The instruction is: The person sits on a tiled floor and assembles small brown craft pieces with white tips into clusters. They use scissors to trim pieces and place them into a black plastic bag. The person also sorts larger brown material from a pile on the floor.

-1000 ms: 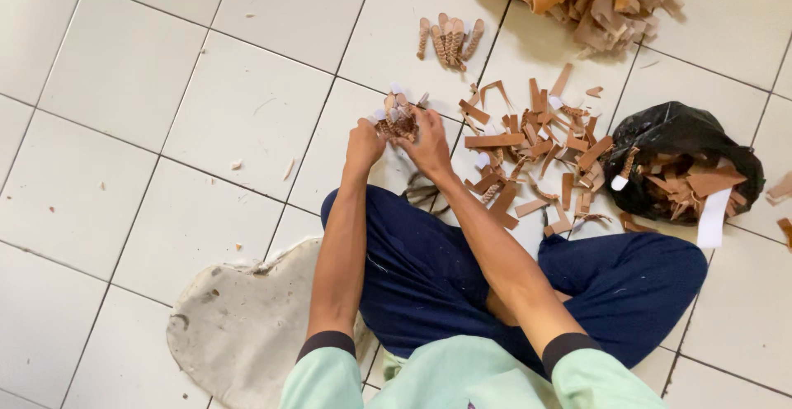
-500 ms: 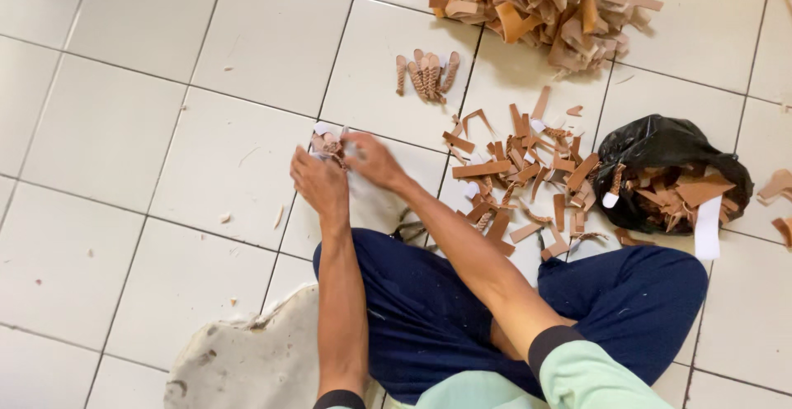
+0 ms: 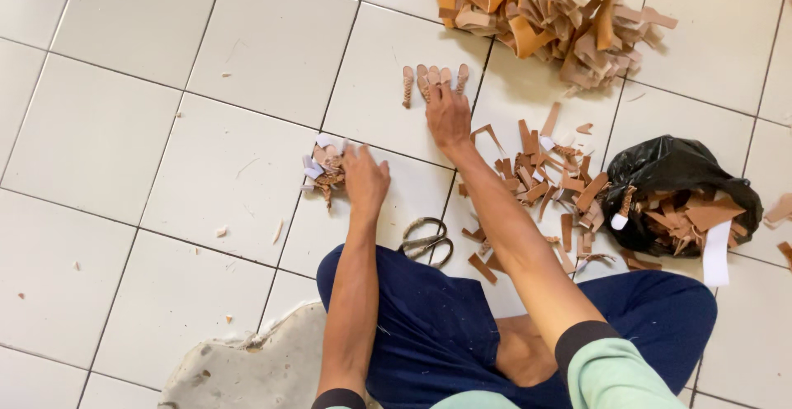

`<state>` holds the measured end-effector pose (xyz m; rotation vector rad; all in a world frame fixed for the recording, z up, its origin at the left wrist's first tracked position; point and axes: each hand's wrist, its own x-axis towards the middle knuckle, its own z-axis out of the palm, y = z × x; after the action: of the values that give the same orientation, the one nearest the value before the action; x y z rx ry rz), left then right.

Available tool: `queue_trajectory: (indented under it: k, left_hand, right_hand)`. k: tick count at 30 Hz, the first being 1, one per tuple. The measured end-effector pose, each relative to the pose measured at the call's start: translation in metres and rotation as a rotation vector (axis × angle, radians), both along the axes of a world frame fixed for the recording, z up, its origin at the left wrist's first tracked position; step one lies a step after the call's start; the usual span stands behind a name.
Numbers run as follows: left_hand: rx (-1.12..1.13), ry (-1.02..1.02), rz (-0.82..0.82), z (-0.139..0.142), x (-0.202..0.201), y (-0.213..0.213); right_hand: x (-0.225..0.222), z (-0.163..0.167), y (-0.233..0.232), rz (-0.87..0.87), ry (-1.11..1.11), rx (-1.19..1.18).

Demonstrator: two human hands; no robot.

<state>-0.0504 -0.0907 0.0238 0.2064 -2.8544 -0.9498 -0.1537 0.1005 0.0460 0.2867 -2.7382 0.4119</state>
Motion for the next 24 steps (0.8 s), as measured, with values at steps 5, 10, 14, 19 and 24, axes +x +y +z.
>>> queue_trajectory:
  k: [5, 10, 14, 19, 24]
  left_hand:
    - [-0.055, -0.181, 0.141, 0.006, 0.0, -0.009]
    - [-0.05, -0.119, 0.115, 0.005, 0.0, -0.007]
    - [-0.02, -0.095, 0.092, 0.0, 0.001, -0.006]
    - [-0.002, -0.068, 0.077, -0.005, 0.0, -0.007]
    - [-0.034, -0.042, 0.068, -0.008, -0.001, -0.009]
  right_hand:
    - [-0.002, -0.003, -0.007, -0.058, 0.043, -0.403]
    - [-0.012, -0.001, -0.032, -0.101, -0.2, -0.701]
    - [-0.013, -0.001, -0.054, -0.07, -0.222, -0.678]
    - [-0.001, 0.009, -0.082, 0.12, -0.289, -0.721]
    - [0.012, 0.017, -0.069, -0.047, -0.03, -0.741]
